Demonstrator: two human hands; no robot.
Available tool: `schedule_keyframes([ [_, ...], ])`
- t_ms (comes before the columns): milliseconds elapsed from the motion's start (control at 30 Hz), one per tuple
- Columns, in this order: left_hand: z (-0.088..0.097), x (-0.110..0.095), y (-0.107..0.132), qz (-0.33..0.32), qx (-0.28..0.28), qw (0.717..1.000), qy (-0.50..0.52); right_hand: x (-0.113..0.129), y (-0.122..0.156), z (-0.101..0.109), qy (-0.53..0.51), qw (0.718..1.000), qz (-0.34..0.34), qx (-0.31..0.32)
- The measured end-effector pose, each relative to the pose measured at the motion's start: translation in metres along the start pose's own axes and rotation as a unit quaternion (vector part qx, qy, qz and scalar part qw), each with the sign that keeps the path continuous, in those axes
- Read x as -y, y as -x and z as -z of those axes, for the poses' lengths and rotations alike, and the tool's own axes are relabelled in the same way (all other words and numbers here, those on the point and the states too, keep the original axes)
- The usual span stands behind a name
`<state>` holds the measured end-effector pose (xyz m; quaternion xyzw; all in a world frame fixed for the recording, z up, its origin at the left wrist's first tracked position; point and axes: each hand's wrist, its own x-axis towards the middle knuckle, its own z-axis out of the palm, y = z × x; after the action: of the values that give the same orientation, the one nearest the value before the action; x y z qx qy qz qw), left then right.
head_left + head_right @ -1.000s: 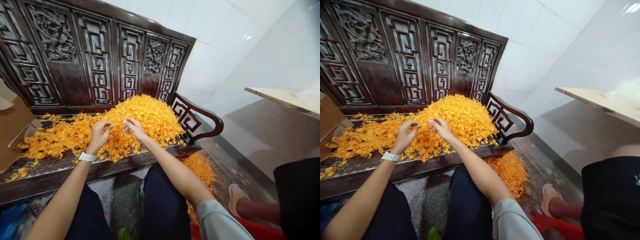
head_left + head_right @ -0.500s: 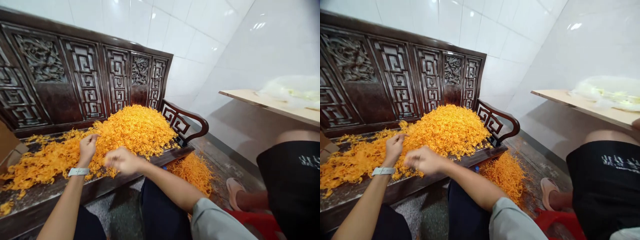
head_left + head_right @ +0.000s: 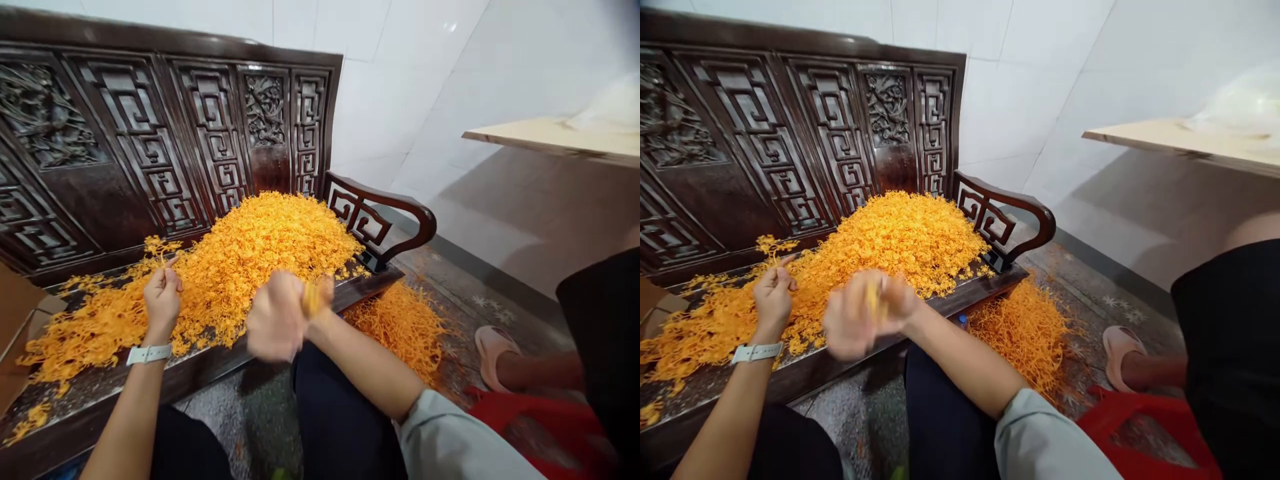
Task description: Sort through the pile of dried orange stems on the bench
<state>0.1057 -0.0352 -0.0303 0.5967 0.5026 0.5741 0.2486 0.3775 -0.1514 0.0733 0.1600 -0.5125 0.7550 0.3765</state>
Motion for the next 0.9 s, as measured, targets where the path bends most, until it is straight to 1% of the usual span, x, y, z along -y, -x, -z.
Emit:
schedule_keyframes([
  [33,-0.003,0.0,0.002,-0.005,-0.003,1.0,-0.01,0.003,-0.002,0.003,-0.024,0.994,0.052,-0.097],
  [67,-0.006,0.0,0.004,-0.013,-0.005,1.0,-0.026,0.006,-0.005,0.007,-0.04,0.979,0.075,-0.186],
  [100,-0.009,0.001,0.006,-0.025,-0.002,0.999,-0.048,0.007,-0.008,0.012,-0.051,0.962,0.068,-0.26],
  [133,-0.011,0.001,0.008,-0.038,0.009,0.997,-0.071,0.007,-0.01,0.016,-0.06,0.944,0.046,-0.321],
  [167,-0.014,0.001,0.009,-0.058,0.015,0.994,-0.094,0.006,-0.011,0.02,-0.062,0.931,0.011,-0.359],
  [233,-0.019,0.0,0.012,-0.103,0.011,0.987,-0.124,0.002,-0.01,0.022,-0.036,0.923,-0.052,-0.379],
  [300,-0.023,-0.002,0.014,-0.133,0.01,0.984,-0.12,-0.002,-0.008,0.022,0.04,0.91,-0.067,-0.407],
  [333,-0.025,-0.002,0.015,-0.138,0.022,0.984,-0.109,-0.003,-0.007,0.022,0.1,0.896,-0.059,-0.428],
  [367,-0.026,-0.002,0.016,-0.139,0.041,0.985,-0.097,-0.004,-0.006,0.022,0.18,0.873,-0.049,-0.45],
  [400,-0.027,-0.002,0.017,-0.136,0.062,0.985,-0.082,-0.004,-0.004,0.024,0.276,0.84,-0.04,-0.466],
  [433,-0.027,-0.002,0.017,-0.129,0.083,0.986,-0.063,-0.003,-0.003,0.027,0.38,0.795,-0.035,-0.472],
  [500,-0.026,-0.002,0.018,-0.11,0.118,0.987,-0.018,-0.002,0.0,0.034,0.554,0.701,-0.05,-0.446],
  [533,-0.026,-0.001,0.018,-0.104,0.132,0.986,0.003,-0.001,0.002,0.038,0.608,0.669,-0.071,-0.422],
  [567,-0.026,-0.002,0.017,-0.101,0.147,0.984,0.019,-0.001,0.003,0.041,0.637,0.653,-0.099,-0.397],
  [600,-0.026,-0.002,0.017,-0.102,0.166,0.981,0.026,-0.001,0.005,0.044,0.647,0.652,-0.13,-0.374],
  [667,-0.027,-0.005,0.019,-0.101,0.201,0.974,0.025,-0.004,0.005,0.049,0.645,0.663,-0.181,-0.333],
  [700,-0.028,-0.007,0.021,-0.098,0.216,0.971,0.023,-0.006,0.005,0.051,0.646,0.667,-0.196,-0.317],
  [733,-0.03,-0.009,0.023,-0.094,0.224,0.97,0.023,-0.008,0.004,0.053,0.65,0.667,-0.203,-0.304],
  [800,-0.036,-0.014,0.029,-0.087,0.225,0.97,0.027,-0.012,0.002,0.057,0.667,0.657,-0.202,-0.288],
  [900,-0.045,-0.019,0.037,-0.071,0.231,0.97,0.035,-0.017,0.002,0.064,0.678,0.642,-0.196,-0.3],
])
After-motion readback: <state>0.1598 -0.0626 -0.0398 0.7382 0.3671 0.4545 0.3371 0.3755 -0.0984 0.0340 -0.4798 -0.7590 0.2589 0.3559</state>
